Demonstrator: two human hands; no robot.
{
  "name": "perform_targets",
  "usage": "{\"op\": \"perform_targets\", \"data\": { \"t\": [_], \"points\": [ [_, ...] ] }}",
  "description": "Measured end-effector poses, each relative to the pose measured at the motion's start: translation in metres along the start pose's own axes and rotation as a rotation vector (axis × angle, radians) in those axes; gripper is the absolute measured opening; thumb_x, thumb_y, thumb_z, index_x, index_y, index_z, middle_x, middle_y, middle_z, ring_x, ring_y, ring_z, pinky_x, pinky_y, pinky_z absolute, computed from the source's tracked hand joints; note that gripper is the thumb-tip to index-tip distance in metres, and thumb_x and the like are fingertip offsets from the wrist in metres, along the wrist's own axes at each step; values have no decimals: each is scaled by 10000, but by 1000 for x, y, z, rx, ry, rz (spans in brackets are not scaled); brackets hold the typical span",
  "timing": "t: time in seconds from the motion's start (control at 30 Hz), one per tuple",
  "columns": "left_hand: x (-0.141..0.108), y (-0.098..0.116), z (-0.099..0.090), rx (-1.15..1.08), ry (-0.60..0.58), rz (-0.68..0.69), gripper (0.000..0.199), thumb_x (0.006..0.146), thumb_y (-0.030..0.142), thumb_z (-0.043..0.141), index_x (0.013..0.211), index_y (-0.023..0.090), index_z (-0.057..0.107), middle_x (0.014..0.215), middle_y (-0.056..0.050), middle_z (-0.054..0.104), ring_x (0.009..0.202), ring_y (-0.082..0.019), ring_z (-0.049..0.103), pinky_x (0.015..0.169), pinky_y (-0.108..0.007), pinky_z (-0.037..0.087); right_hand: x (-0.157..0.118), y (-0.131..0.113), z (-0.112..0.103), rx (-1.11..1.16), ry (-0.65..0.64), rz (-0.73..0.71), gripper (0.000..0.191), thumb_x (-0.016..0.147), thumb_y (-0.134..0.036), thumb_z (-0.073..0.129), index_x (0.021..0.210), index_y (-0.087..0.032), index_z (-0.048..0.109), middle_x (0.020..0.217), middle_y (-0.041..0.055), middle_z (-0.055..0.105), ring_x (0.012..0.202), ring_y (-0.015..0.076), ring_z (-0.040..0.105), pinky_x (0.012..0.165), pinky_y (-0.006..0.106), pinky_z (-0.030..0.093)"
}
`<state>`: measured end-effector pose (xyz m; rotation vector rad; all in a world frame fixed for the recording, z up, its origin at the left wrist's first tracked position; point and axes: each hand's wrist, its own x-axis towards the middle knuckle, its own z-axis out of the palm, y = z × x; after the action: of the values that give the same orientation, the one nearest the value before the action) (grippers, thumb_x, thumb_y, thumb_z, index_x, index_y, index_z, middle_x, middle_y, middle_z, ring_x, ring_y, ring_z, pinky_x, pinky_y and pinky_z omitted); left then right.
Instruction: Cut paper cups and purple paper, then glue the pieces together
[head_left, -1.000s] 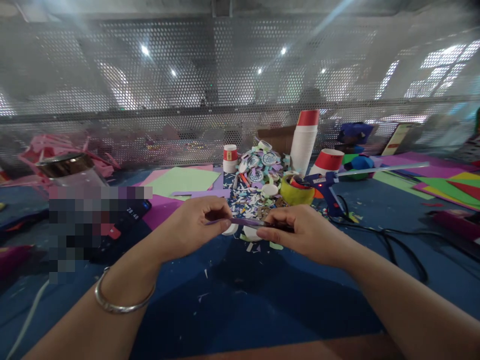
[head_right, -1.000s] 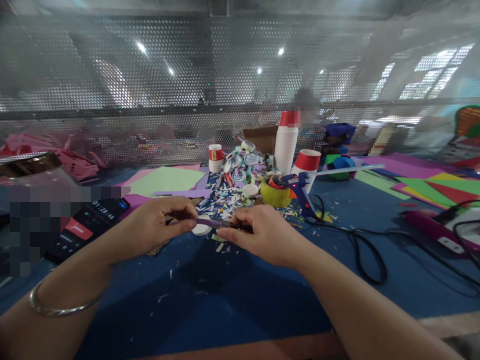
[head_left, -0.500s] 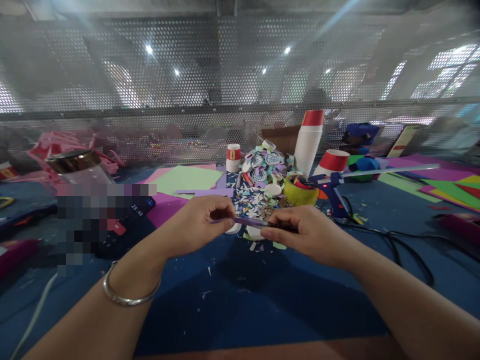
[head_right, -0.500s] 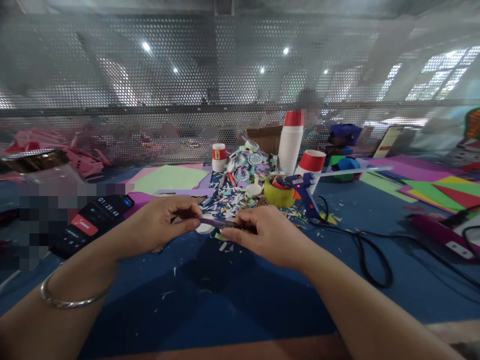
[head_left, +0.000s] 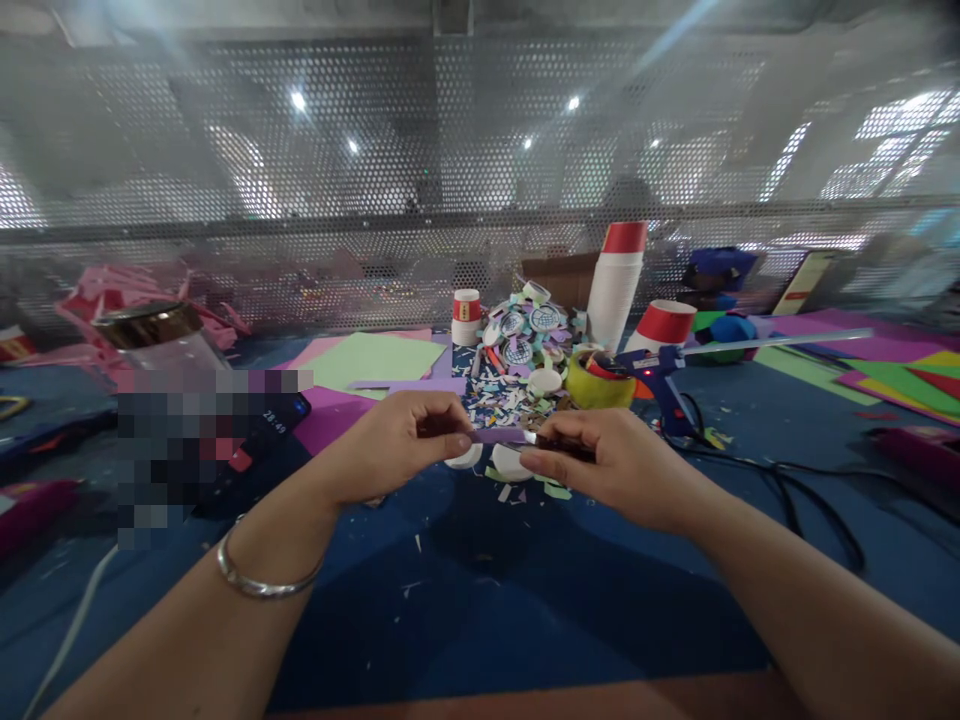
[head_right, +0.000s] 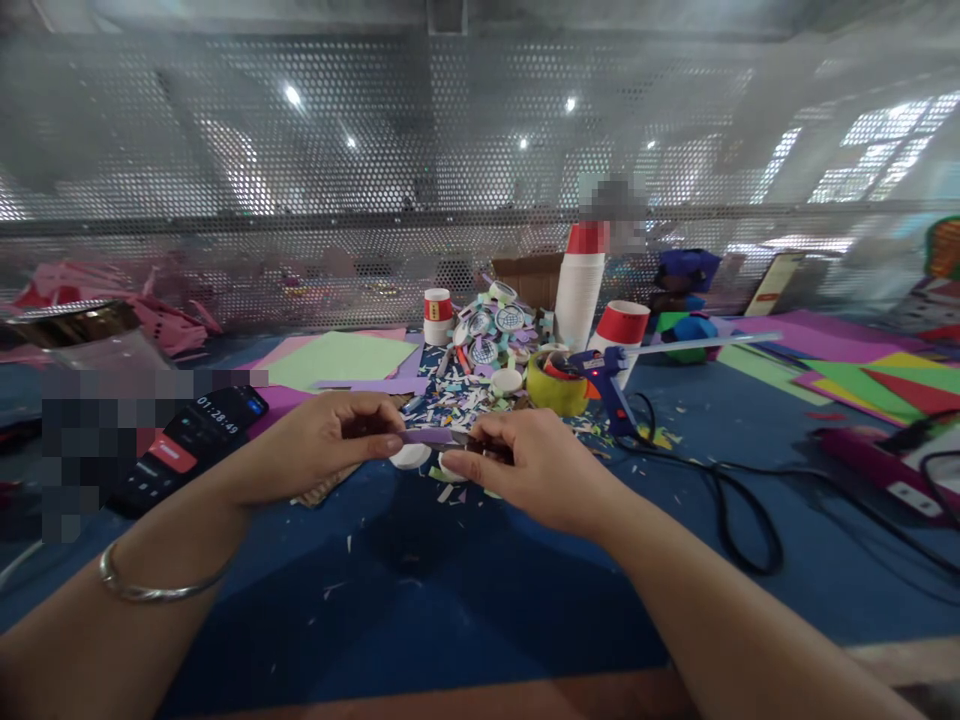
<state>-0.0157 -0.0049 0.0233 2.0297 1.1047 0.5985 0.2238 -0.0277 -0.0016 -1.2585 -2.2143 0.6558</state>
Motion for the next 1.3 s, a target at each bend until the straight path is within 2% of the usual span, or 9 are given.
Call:
{"op": "perform_targets", "data": {
  "t": [0.17,0.4,0.9,1.3],
  "points": [
    [1,2,0,-109,9,-47,136,795,296,649,798,162,626,718,21,585,680,-114,518,649,-248,405,-1,1,0,46,38,-12,417,907,-550,522,711,-185,561,595,-36,418,534,104,379,492,265,244],
    [1,3,3,-19,-1,-36,101,800,264,635,798,163,637,694,28,570,670,-113,510,642,-242,394,0,2,0,70,44,-15,411,903,-550,529,727,-182,581,593,-31,429,533,106,375,489,264,241],
    [-1,1,4,-8,-12,23,111,833,273,611,815,166,628,707,28,569,675,-106,514,640,-237,407,-1,-1,-1,50,18,-2,403,906,-528,529,697,-186,561,566,-42,401,510,101,362,478,263,236],
    [-1,3,4,13,-9,12,112,828,275,612,817,166,635,694,30,567,656,-106,509,624,-237,399,-1,-1,1,34,53,-38,438,929,-523,493,642,-193,504,569,-37,393,511,102,350,480,268,234]
  ]
}}
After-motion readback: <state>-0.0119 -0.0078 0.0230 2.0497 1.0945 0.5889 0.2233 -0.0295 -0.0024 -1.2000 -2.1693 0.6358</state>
